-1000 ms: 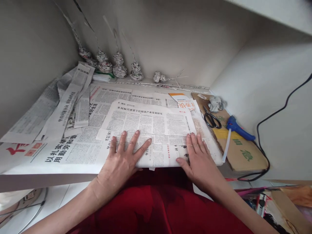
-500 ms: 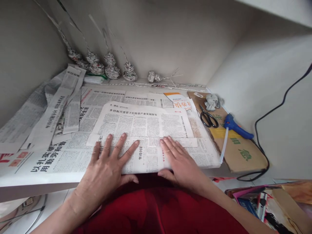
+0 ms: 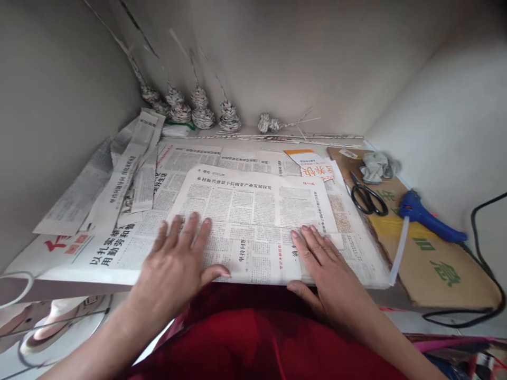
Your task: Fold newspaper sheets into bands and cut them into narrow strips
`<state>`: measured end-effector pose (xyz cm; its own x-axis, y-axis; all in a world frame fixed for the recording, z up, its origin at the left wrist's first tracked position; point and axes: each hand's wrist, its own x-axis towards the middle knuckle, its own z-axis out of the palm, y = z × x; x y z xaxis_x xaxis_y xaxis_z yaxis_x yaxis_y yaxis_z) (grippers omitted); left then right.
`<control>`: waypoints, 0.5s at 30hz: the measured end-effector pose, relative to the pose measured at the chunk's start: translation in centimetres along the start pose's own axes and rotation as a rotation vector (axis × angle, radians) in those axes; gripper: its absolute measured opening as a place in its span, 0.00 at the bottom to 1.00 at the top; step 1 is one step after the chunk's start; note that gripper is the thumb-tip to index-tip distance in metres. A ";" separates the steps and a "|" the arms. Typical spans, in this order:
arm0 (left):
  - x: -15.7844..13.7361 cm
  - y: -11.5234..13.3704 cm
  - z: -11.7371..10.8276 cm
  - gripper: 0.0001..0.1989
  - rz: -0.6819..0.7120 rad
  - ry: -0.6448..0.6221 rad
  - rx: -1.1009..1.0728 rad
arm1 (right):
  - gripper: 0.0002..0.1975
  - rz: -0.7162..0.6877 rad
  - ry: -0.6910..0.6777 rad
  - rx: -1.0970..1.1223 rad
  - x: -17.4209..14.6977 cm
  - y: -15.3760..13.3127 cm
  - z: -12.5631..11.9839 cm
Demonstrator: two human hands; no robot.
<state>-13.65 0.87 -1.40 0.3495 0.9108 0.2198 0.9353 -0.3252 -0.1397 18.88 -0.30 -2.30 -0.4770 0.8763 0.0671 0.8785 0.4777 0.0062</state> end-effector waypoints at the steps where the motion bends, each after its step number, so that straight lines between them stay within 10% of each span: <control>1: 0.5 1.0 0.0 0.54 0.044 0.016 -0.016 | 0.45 -0.012 0.017 -0.011 0.0 0.1 0.2; 7: 3.8 7.8 -0.3 0.49 0.526 0.016 -0.145 | 0.46 -0.111 0.158 -0.043 -0.2 1.0 1.8; 15: 3.1 6.9 -0.1 0.58 0.369 -0.040 -0.083 | 0.48 -0.138 0.257 -0.013 -0.1 1.7 3.2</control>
<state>-6.10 1.46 -1.53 0.6631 0.7369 0.1314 0.7485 -0.6515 -0.1233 20.37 0.65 -5.47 -0.5714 0.7579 0.3149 0.8067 0.5892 0.0459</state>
